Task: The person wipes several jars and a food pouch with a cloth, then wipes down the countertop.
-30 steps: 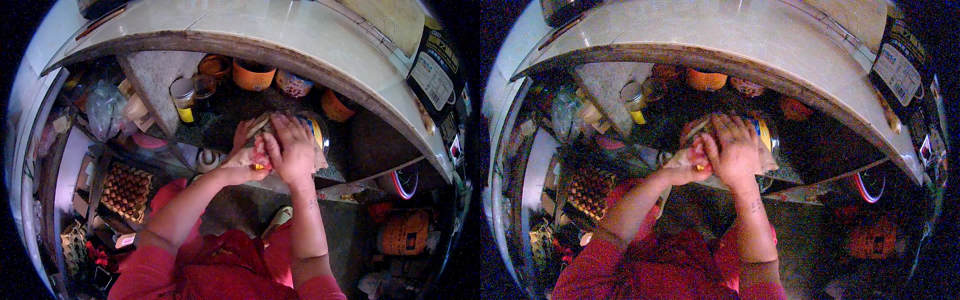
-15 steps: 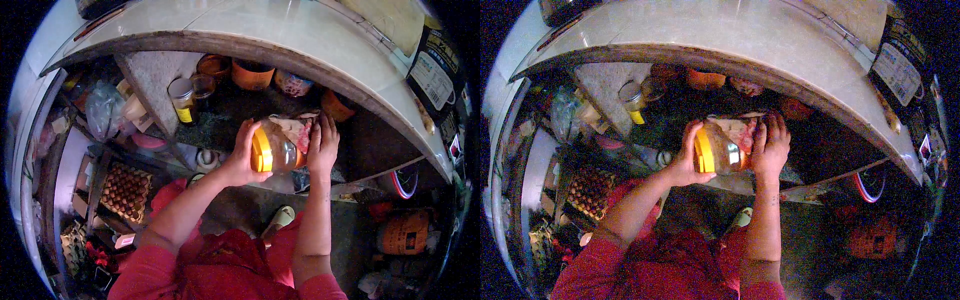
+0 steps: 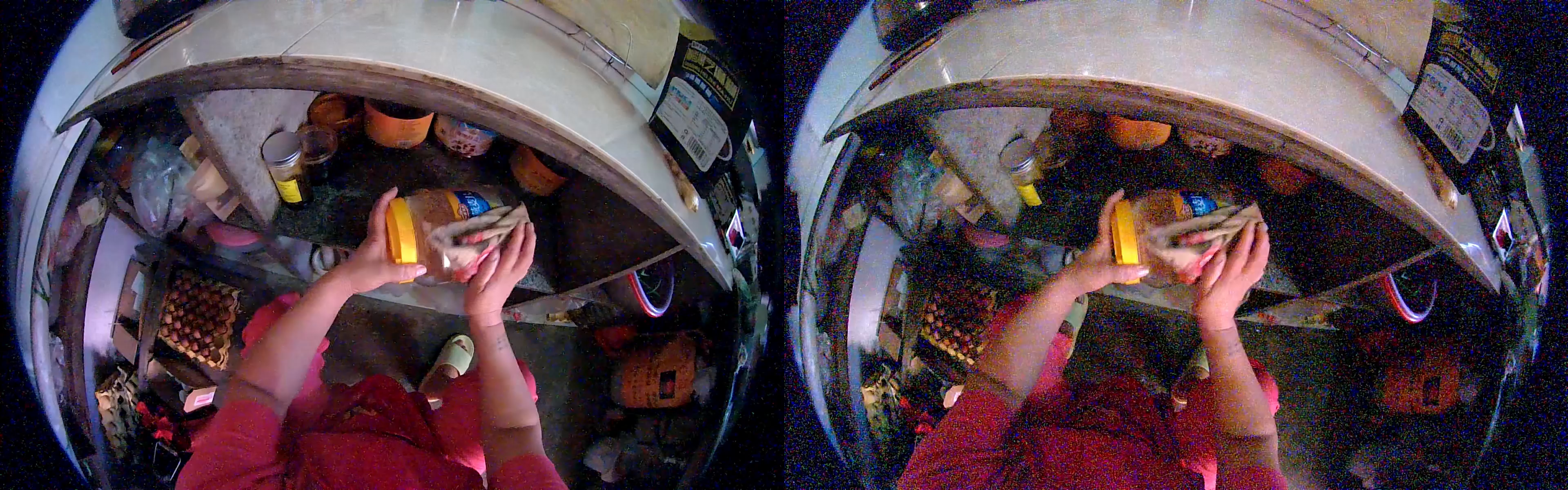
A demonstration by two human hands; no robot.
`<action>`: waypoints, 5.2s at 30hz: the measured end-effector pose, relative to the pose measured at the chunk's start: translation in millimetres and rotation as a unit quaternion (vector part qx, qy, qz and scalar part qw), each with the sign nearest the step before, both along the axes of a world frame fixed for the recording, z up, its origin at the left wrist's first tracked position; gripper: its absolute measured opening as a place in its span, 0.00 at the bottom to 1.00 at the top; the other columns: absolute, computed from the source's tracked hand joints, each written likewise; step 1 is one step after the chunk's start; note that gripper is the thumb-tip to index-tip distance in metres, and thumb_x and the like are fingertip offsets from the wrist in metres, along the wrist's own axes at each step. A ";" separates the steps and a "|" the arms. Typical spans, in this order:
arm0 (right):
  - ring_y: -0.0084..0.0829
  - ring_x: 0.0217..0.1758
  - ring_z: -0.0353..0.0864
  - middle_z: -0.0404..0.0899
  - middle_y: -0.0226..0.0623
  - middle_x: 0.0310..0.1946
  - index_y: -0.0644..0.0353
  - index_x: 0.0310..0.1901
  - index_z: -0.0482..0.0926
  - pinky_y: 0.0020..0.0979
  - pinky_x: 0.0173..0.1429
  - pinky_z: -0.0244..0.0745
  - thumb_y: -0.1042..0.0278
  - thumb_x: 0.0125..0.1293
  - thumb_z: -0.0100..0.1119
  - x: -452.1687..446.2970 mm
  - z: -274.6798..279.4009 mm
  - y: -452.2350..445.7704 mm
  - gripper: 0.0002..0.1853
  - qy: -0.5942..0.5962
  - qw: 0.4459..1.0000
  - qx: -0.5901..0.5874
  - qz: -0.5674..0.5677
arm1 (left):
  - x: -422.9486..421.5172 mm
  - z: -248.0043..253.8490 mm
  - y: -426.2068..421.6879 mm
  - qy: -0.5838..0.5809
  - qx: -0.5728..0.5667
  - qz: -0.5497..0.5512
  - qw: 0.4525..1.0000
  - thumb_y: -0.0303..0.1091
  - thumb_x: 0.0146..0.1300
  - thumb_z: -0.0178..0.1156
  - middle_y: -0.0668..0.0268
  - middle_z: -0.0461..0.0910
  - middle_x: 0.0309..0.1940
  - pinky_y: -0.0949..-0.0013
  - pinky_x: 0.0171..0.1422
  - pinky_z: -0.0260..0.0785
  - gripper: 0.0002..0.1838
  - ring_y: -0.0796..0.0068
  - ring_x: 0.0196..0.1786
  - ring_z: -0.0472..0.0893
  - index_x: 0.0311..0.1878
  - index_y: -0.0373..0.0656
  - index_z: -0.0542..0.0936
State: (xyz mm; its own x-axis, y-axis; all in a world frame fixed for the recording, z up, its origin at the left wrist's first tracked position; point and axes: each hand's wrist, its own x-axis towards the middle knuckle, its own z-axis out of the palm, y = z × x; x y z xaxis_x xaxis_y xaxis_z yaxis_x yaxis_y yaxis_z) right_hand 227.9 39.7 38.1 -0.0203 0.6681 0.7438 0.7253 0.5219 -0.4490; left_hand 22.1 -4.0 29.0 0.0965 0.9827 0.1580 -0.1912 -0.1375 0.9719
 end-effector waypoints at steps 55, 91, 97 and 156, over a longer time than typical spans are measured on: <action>0.50 0.62 0.69 0.73 0.43 0.60 0.55 0.56 0.77 0.50 0.68 0.57 0.51 0.69 0.47 -1.1 63.7 46.3 0.22 -0.232 0.971 -0.046 0.044 | 8.4 -4.2 -8.9 0.456 0.322 0.142 0.817 0.38 0.39 0.75 0.51 0.48 0.67 0.36 0.72 0.42 0.47 0.34 0.72 0.43 0.65 0.56 0.62; 0.50 0.71 0.58 0.64 0.44 0.66 0.63 0.65 0.63 0.52 0.74 0.42 0.53 0.65 0.51 -44.0 34.7 -34.2 0.31 -0.149 0.964 0.031 0.218 | -7.5 -38.0 10.4 0.396 0.319 0.191 0.839 0.64 0.40 0.68 0.44 0.48 0.66 0.46 0.73 0.43 0.62 0.41 0.69 0.51 0.72 0.41 0.47; 0.50 0.69 0.62 0.69 0.42 0.62 0.60 0.54 0.72 0.54 0.73 0.46 0.58 0.60 0.59 -44.2 53.7 -24.3 0.22 -0.201 0.960 0.011 0.196 | 3.0 -14.4 4.1 0.372 0.378 0.219 0.819 0.47 0.47 0.69 0.46 0.55 0.62 0.44 0.66 0.55 0.54 0.39 0.62 0.58 0.72 0.45 0.47; 0.49 0.74 0.53 0.64 0.43 0.67 0.62 0.65 0.66 0.57 0.74 0.35 0.58 0.64 0.47 -14.6 9.9 -22.0 0.28 -0.135 0.990 0.029 0.039 | 3.0 -22.7 -1.7 0.082 0.101 0.081 0.988 0.41 0.36 0.79 0.53 0.42 0.69 0.54 0.76 0.43 0.69 0.55 0.73 0.47 0.73 0.50 0.36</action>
State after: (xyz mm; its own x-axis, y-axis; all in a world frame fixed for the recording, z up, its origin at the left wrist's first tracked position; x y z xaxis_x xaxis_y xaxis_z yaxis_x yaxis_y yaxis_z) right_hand 213.3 17.7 48.0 -0.2727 0.6135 0.7412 0.7710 0.6001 -0.2130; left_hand 25.1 -5.7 6.3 -0.0183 0.9372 0.3482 0.0064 -0.3481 0.9374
